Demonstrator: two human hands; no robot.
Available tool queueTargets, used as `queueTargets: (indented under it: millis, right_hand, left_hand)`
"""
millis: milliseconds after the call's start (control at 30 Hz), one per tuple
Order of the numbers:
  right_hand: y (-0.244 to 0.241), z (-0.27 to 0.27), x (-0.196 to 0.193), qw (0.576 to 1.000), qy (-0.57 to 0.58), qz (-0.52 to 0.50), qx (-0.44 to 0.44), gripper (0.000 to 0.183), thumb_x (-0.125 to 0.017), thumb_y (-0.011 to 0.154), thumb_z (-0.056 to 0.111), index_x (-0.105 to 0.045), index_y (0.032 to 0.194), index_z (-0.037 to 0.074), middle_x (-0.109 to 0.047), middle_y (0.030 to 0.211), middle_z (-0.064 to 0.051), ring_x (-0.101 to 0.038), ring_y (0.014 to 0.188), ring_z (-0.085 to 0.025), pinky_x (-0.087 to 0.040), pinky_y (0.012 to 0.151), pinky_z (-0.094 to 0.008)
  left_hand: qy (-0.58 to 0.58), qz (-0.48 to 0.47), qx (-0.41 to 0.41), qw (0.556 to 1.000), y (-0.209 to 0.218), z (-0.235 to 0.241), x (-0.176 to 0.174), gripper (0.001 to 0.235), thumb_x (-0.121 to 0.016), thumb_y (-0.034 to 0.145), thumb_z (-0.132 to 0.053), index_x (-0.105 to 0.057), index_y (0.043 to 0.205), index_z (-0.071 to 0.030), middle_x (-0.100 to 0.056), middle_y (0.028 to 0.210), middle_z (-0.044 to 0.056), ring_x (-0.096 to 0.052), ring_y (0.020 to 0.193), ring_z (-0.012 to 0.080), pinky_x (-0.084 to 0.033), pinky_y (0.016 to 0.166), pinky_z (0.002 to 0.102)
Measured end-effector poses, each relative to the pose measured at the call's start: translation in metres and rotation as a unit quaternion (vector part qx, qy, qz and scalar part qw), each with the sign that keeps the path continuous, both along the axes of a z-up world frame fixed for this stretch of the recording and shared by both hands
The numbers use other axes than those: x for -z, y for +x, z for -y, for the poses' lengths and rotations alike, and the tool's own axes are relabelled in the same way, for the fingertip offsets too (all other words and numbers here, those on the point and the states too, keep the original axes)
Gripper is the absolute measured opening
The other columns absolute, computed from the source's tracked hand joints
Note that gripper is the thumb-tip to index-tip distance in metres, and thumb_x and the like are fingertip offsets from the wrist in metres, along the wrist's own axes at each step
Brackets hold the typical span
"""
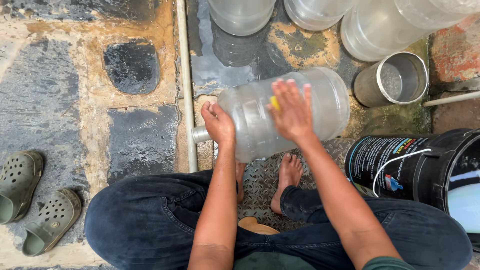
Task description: The person cleans large plastic water bottles by scrubbing the exterior with a sponge, rinsing them with water from a bucket, and pouring water into them for internal rinsing.
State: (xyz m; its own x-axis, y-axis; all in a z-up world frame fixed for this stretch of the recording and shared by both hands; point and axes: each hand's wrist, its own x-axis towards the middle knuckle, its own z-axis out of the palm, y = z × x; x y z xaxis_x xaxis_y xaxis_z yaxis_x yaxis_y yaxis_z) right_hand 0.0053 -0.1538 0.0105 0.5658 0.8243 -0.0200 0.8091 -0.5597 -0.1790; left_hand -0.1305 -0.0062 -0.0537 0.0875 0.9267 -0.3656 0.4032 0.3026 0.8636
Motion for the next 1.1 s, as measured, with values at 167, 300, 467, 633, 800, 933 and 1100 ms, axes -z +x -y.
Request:
queueTargets:
  millis: [167, 300, 467, 633, 800, 933, 1100]
  right_hand:
    - [0.091, 0.077, -0.006, 0.957, 0.106, -0.045, 0.266, 0.063, -0.045, 0.107, 0.045, -0.043, 0.154, 0.004, -0.044, 0.156, -0.019, -0.036, 0.146, -0.038, -0.012, 0.119, -0.060]
    - [0.077, 0.095, 0.016, 0.930, 0.197, -0.041, 0.307, 0.057, -0.050, 0.108, 0.041, -0.050, 0.152, 0.005, -0.060, 0.141, -0.020, -0.057, 0.129, -0.041, -0.044, 0.109, -0.048]
    - [0.069, 0.114, 0.047, 0.916, 0.278, 0.047, 0.286, 0.053, -0.053, 0.117, 0.036, -0.044, 0.157, 0.004, -0.062, 0.145, -0.023, -0.061, 0.132, -0.042, -0.047, 0.111, -0.049]
    - [0.060, 0.122, 0.055, 0.883, 0.326, -0.012, 0.337, 0.045, -0.050, 0.116, 0.036, -0.031, 0.140, 0.003, -0.064, 0.135, -0.020, -0.065, 0.121, -0.039, -0.048, 0.101, -0.051]
    - [0.059, 0.123, 0.057, 0.873, 0.355, -0.001, 0.335, 0.033, -0.047, 0.117, 0.036, -0.036, 0.124, 0.006, -0.066, 0.127, -0.019, -0.067, 0.113, -0.038, -0.049, 0.097, -0.053]
    - [0.057, 0.126, 0.062, 0.869, 0.356, 0.008, 0.342, 0.031, -0.045, 0.117, 0.036, -0.038, 0.123, 0.006, -0.067, 0.124, -0.018, -0.068, 0.111, -0.038, -0.049, 0.095, -0.053]
    - [0.058, 0.132, 0.074, 0.858, 0.402, 0.021, 0.318, 0.032, -0.045, 0.119, 0.036, -0.039, 0.122, 0.004, -0.066, 0.125, -0.020, -0.068, 0.114, -0.037, -0.051, 0.099, -0.050]
  left_hand:
    - [0.031, -0.038, 0.058, 0.997, 0.006, 0.001, -0.010, 0.064, -0.055, 0.100, -0.052, -0.053, 0.144, -0.005, -0.066, 0.135, 0.020, -0.063, 0.126, 0.0349, -0.046, 0.108, 0.043]
    - [0.107, -0.017, 0.127, 0.986, 0.012, -0.006, -0.025, 0.075, -0.068, 0.090, -0.051, -0.050, 0.148, -0.006, -0.062, 0.140, 0.022, -0.058, 0.129, 0.0374, -0.042, 0.110, 0.046]
    - [0.201, 0.025, 0.187, 0.961, 0.009, 0.002, -0.039, 0.096, -0.075, 0.085, -0.055, -0.037, 0.155, -0.002, -0.056, 0.146, 0.023, -0.051, 0.137, 0.0373, -0.040, 0.114, 0.051]
    - [0.186, -0.051, 0.221, 0.956, 0.006, 0.006, -0.041, 0.108, -0.082, 0.080, -0.057, -0.031, 0.157, -0.003, -0.049, 0.147, 0.025, -0.044, 0.139, 0.0391, -0.038, 0.111, 0.053]
    - [0.221, 0.001, 0.222, 0.950, 0.004, 0.008, -0.042, 0.103, -0.086, 0.074, -0.050, -0.040, 0.155, -0.006, -0.059, 0.144, 0.017, -0.051, 0.137, 0.0343, -0.042, 0.114, 0.049]
    - [0.224, 0.012, 0.219, 0.950, 0.004, 0.007, -0.041, 0.102, -0.089, 0.073, -0.044, -0.041, 0.154, -0.007, -0.061, 0.142, 0.016, -0.053, 0.135, 0.0330, -0.043, 0.112, 0.048]
    - [0.245, 0.033, 0.222, 0.943, 0.004, 0.008, -0.037, 0.098, -0.089, 0.072, -0.042, -0.044, 0.152, -0.008, -0.062, 0.141, 0.015, -0.056, 0.135, 0.0318, -0.045, 0.113, 0.046]
